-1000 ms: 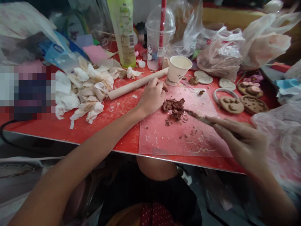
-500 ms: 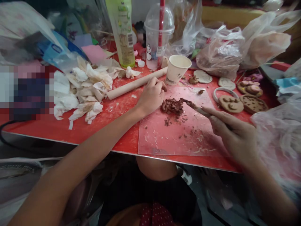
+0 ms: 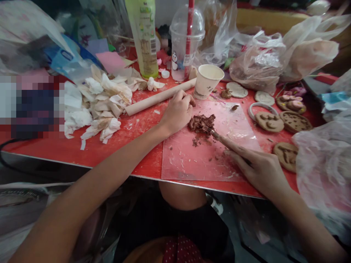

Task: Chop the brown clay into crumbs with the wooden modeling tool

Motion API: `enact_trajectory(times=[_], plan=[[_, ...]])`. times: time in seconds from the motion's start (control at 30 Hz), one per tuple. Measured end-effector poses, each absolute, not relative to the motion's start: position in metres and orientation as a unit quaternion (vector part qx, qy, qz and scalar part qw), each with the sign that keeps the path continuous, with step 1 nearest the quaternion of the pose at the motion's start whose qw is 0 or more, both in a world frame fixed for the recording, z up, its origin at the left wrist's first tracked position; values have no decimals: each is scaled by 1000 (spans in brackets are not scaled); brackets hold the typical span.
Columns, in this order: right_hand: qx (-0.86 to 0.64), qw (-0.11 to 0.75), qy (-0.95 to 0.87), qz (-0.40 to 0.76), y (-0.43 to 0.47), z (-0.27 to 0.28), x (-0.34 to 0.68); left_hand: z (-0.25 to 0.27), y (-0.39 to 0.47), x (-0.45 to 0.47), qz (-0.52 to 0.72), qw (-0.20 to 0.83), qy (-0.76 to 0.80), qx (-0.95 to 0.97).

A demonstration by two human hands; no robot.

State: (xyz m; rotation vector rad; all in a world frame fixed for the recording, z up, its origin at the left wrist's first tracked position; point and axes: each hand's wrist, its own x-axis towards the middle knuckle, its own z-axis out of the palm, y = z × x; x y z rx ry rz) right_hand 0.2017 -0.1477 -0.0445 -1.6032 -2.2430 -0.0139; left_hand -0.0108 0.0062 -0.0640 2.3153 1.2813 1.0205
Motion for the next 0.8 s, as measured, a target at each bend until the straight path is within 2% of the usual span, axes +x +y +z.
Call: enact_trajectory(times=[0.2,0.33,0.5,0.6,0.67,0.73,0.8], plan=[[-567,134,-809,-84,-152,-37,192,-66,7,-12,370,144,439,806],[-573,123,-808,-60,-156,-35,192,-64,6,-11,360,148,446,806],[-584,166,-794,25,-162,-33,199,-62,5,-11,353,150,448,807],[-602,245,-751,117,-168,-28,202,-63,5,-11,351,149,449,808],[-617,297,-716,135,-171,-25,202,-64,5,-11,350,147,447,810],[-618,303,-713,133,-172,-26,200,-64,6,-11,350,143,445,811],[-605,268,-738,127,-170,-29,197,-64,6,-11,347,140,449,811]])
